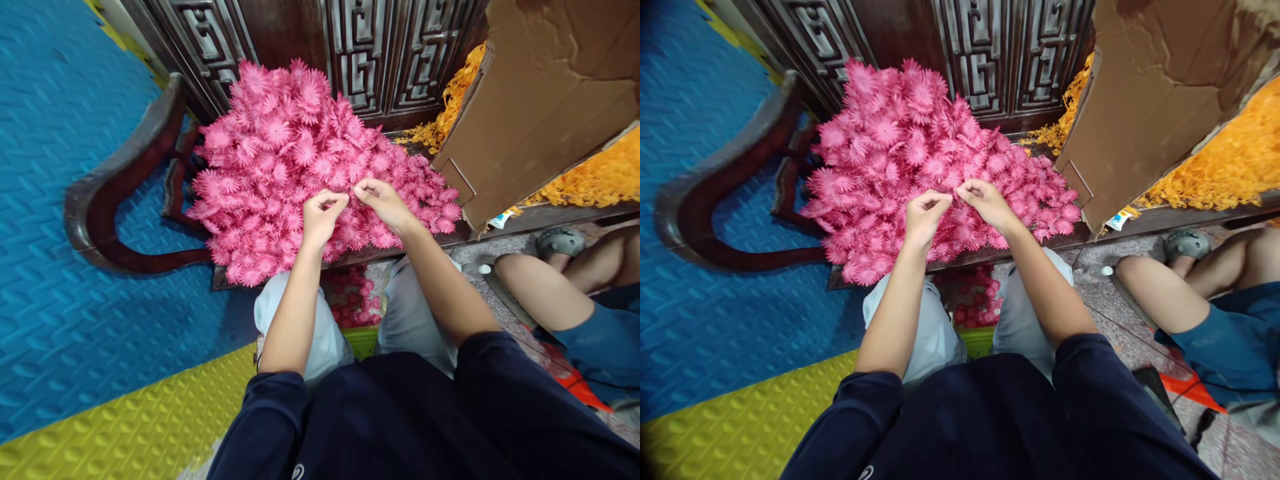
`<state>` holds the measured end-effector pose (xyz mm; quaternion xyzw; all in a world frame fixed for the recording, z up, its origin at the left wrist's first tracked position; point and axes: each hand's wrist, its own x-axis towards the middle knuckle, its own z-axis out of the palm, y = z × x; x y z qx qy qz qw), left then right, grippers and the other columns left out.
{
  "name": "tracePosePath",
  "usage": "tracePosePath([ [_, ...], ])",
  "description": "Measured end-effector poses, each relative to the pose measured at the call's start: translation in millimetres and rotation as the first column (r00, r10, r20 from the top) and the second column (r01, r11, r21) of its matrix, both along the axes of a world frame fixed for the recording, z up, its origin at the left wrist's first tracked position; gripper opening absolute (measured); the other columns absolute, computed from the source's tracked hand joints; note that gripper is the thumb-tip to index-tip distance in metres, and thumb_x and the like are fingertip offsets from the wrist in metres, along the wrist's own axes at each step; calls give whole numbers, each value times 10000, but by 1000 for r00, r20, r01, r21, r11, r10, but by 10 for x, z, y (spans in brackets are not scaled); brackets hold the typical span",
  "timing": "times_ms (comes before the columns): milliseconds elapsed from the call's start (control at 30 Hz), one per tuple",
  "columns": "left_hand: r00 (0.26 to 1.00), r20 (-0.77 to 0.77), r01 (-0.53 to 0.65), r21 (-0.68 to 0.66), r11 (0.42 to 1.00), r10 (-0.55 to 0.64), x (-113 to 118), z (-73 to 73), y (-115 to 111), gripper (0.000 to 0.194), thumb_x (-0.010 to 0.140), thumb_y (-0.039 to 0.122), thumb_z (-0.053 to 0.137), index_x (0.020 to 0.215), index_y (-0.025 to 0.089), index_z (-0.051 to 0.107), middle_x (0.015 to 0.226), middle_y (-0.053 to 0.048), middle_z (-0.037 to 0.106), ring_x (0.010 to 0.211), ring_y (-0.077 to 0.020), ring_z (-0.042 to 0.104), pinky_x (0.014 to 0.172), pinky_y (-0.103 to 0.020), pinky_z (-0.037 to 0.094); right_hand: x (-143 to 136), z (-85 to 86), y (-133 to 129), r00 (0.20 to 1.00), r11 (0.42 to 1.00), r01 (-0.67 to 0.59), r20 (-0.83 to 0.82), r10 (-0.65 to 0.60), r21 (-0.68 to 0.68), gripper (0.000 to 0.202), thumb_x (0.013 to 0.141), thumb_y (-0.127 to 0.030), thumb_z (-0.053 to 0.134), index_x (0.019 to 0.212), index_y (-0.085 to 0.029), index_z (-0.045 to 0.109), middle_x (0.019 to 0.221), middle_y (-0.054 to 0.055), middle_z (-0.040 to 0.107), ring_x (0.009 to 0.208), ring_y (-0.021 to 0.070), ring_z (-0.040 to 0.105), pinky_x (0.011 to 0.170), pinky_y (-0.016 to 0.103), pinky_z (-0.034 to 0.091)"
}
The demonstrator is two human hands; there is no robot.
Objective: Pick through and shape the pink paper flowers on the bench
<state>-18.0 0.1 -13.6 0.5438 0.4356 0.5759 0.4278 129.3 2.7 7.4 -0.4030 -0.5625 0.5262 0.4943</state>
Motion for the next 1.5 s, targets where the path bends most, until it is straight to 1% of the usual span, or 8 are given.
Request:
tracePosePath([
  [200,1000,-5,3,37,999,-3,-35,-6,-22,117,658,318,735,638,207,705,652,18,635,644,-100,551,667,-249,423,-29,23,-42,996,997,-52,-70,48,-64,347,576,-455,782,777,-210,642,799,-17,647,795,115,578,818,273,465],
  [300,1000,-13,6,36,999,-5,-56,-13,-21,169,654,358,749,633,201,692,656,14,642,653,-108,563,684,-253,431,-52,-3,-45,996,997,20,-88,-26,-75,285,590,-418,781,740,-210,657,772,-22,656,758,106,585,802,271,479],
  [400,997,-26,67,10,998,-67,-80,-21,-10,202,678,400,728,695,200,702,747,-12,689,736,-132,608,740,-265,456,-62,-69,-33,978,980,64,-183,-99,-186,234,626,-388,760,735,-213,651,715,-37,639,664,85,572,738,254,494],
  [633,995,-71,71,32,997,-69,-129,-16,-20,182,738,374,680,778,198,710,844,-40,700,808,-144,627,775,-262,456,-128,-237,11,926,941,-76,-373,-56,-329,262,649,-363,764,721,-210,564,691,-31,629,681,100,606,786,288,524],
  [800,991,-98,-83,55,995,88,-101,-65,-2,149,769,331,646,742,186,670,787,-27,663,742,-130,587,739,-250,430,-238,-315,53,927,951,23,-350,-136,-310,331,615,-432,771,695,-212,538,650,-43,590,625,85,572,742,267,515],
  [1167,966,-94,-230,129,965,243,-65,-53,24,149,835,291,575,718,203,544,747,-13,566,736,-132,528,730,-246,418,-268,-323,72,922,936,234,-245,-300,-264,296,702,-440,654,654,-204,483,571,-59,460,580,75,463,663,228,436],
  [1300,967,-107,-214,158,964,233,-76,-50,35,174,834,342,578,738,202,538,768,-16,569,759,-135,536,746,-247,419,-255,-299,69,932,941,248,-208,-297,-232,239,756,-378,594,654,-206,464,564,-64,439,555,67,436,637,214,424],
  [1500,972,-178,-126,154,980,152,-59,-50,7,148,871,296,515,760,201,534,766,-9,600,747,-125,556,736,-242,431,-233,-190,9,930,913,123,-275,-242,-388,163,746,-321,637,743,-215,513,624,-67,518,576,65,489,642,214,459],
])
